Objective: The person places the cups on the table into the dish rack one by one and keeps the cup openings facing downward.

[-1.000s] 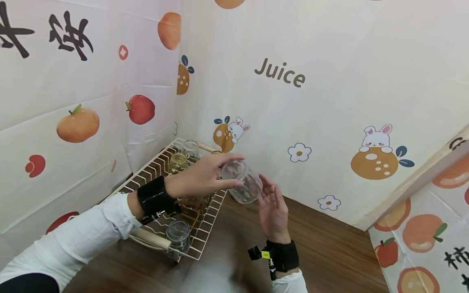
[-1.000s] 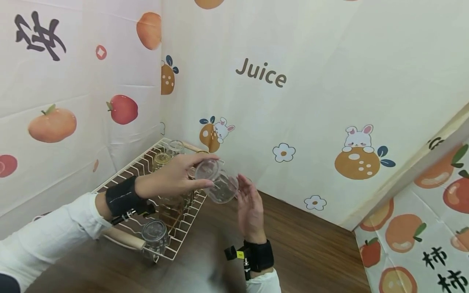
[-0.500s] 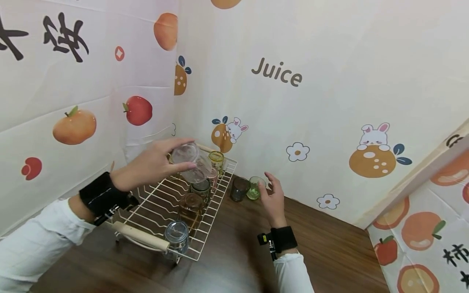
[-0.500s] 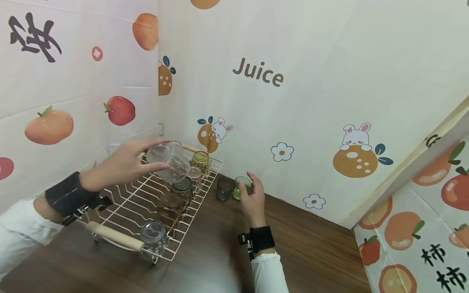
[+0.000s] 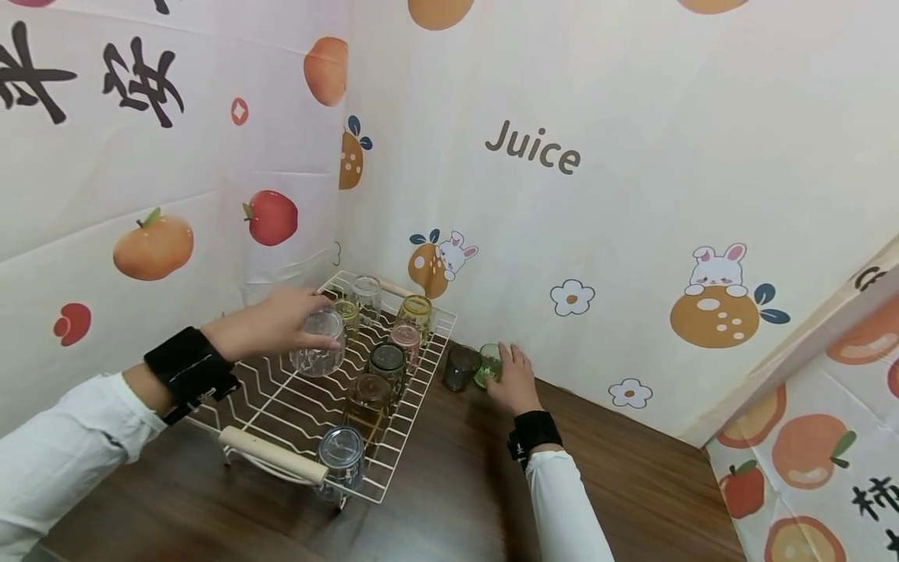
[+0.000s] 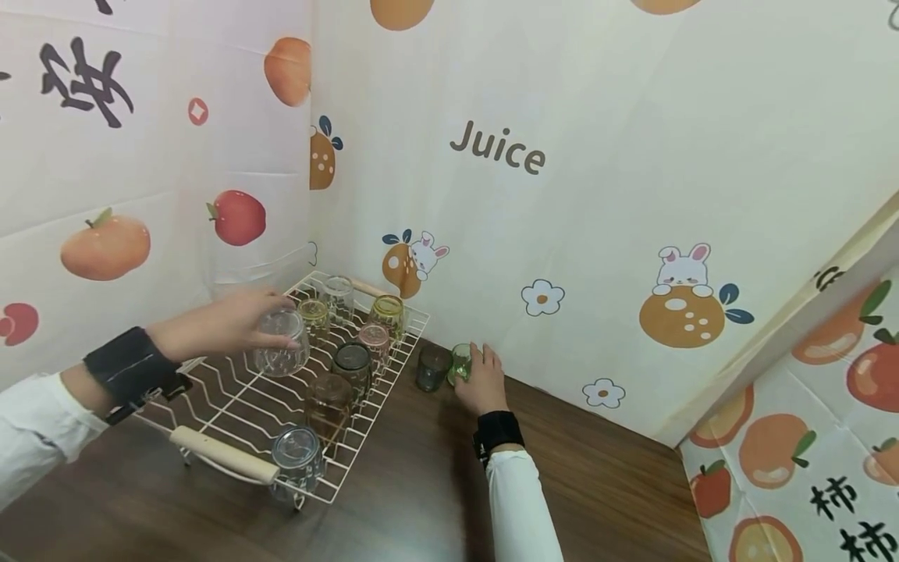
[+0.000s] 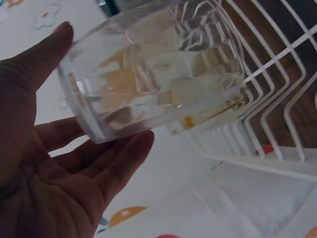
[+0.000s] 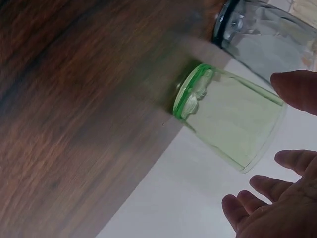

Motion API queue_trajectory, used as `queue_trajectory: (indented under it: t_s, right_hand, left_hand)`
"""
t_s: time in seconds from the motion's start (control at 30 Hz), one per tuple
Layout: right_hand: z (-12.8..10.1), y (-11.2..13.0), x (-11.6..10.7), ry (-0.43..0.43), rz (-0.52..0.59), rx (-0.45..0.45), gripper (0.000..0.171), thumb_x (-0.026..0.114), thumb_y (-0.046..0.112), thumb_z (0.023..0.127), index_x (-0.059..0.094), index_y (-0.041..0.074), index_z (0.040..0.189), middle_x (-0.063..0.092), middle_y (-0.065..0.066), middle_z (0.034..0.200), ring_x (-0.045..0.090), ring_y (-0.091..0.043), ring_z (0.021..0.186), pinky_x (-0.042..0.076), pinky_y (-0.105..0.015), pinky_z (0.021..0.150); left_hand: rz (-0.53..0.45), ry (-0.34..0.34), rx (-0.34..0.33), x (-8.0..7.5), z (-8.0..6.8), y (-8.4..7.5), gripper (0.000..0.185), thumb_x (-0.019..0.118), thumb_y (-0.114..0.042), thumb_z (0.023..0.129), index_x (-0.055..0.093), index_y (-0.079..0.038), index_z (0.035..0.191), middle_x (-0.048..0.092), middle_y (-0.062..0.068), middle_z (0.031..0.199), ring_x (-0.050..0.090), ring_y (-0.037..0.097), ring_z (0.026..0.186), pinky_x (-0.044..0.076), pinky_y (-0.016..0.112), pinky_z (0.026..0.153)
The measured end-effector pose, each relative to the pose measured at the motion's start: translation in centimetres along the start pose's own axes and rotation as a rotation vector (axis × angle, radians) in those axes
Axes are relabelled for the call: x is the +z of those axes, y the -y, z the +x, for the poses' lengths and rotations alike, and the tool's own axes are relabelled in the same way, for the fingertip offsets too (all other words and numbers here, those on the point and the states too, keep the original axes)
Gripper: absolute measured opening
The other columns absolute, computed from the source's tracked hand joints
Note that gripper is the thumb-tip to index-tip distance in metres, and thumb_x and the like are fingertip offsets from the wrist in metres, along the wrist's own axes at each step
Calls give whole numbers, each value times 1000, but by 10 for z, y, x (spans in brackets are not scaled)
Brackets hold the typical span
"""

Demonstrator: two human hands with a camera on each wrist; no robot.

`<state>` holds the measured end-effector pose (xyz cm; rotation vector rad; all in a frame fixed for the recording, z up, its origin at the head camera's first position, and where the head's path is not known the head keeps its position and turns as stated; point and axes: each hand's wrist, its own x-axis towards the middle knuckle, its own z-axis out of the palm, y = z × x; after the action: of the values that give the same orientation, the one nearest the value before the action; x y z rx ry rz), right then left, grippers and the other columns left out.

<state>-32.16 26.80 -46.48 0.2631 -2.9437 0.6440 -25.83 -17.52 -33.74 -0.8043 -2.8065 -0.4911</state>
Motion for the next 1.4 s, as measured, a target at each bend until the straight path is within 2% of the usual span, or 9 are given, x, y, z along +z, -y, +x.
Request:
queue_trajectory:
  t_s: [0.13, 0.37, 0.5, 0.6, 0.73, 0.8, 0.97, 1.13, 1.4]
  right_hand:
    - [5, -2, 3, 21, -42, 6, 77, 70, 21, 101, 34, 2, 166, 26, -32, 172, 24, -55, 160, 30, -72, 126]
    - [14, -2, 11, 41, -134, 6, 71, 66, 24, 104, 36, 6, 166, 27, -33, 172, 26, -55, 159, 34, -74, 123]
    - [14, -5, 14, 44, -125, 9, 71, 64, 27, 106, 34, 11, 168, 26, -32, 173, 28, -54, 159, 33, -71, 125]
    - [13, -6, 17, 18, -142, -5, 69, 64, 29, 107, 35, 14, 168, 33, -31, 170, 36, -54, 155, 37, -70, 123]
    - [12, -6, 18, -24, -169, -24, 70, 68, 29, 105, 39, 13, 166, 46, -34, 156, 50, -54, 142, 46, -66, 115]
    - [12, -5, 16, -22, -169, -6, 74, 71, 29, 102, 38, 12, 167, 49, -35, 151, 53, -53, 136, 50, -63, 112]
    - [11, 1, 6, 52, -176, 77, 80, 74, 32, 99, 37, 4, 165, 48, -34, 148, 54, -51, 131, 52, -58, 107]
    - [9, 8, -5, 126, -209, 110, 75, 75, 33, 99, 46, -3, 157, 51, -34, 143, 55, -50, 128, 54, -58, 105]
    - [7, 16, -9, 147, -244, 118, 72, 77, 31, 97, 49, -7, 151, 53, -33, 136, 58, -49, 122, 55, -57, 104]
  left_hand:
    - [2, 76, 35, 13, 7, 10, 70, 85, -42, 90, 65, 12, 132, 72, 23, 117, 70, 36, 107, 58, 54, 95]
    - [2, 135, 51, 29, 13, 24, 67, 87, -34, 88, 63, 13, 129, 68, 13, 97, 61, 25, 87, 53, 48, 83]
    - [30, 115, 89, 39, 14, 31, 58, 86, -30, 89, 65, 12, 123, 65, 12, 91, 59, 25, 82, 51, 48, 77]
    - [49, 87, 94, 43, 14, 31, 54, 86, -30, 89, 67, 10, 119, 64, 12, 90, 59, 25, 81, 52, 47, 76]
    - [69, 63, 82, 43, 15, 26, 52, 86, -29, 90, 67, 10, 118, 66, 12, 90, 62, 26, 82, 54, 47, 78]
    - [79, 50, 80, 42, 15, 24, 51, 86, -28, 90, 68, 10, 119, 66, 13, 91, 64, 26, 83, 55, 47, 79]
    - [98, 13, 82, 43, 17, 25, 49, 87, -27, 89, 68, 10, 114, 64, 13, 88, 62, 26, 79, 55, 47, 75]
    - [106, 30, 47, 48, 19, 27, 49, 87, -26, 89, 67, 10, 117, 63, 12, 89, 62, 24, 79, 56, 47, 76]
    - [117, 27, 42, 48, 16, 25, 61, 87, -28, 88, 64, 14, 126, 66, 16, 94, 64, 27, 82, 57, 48, 79]
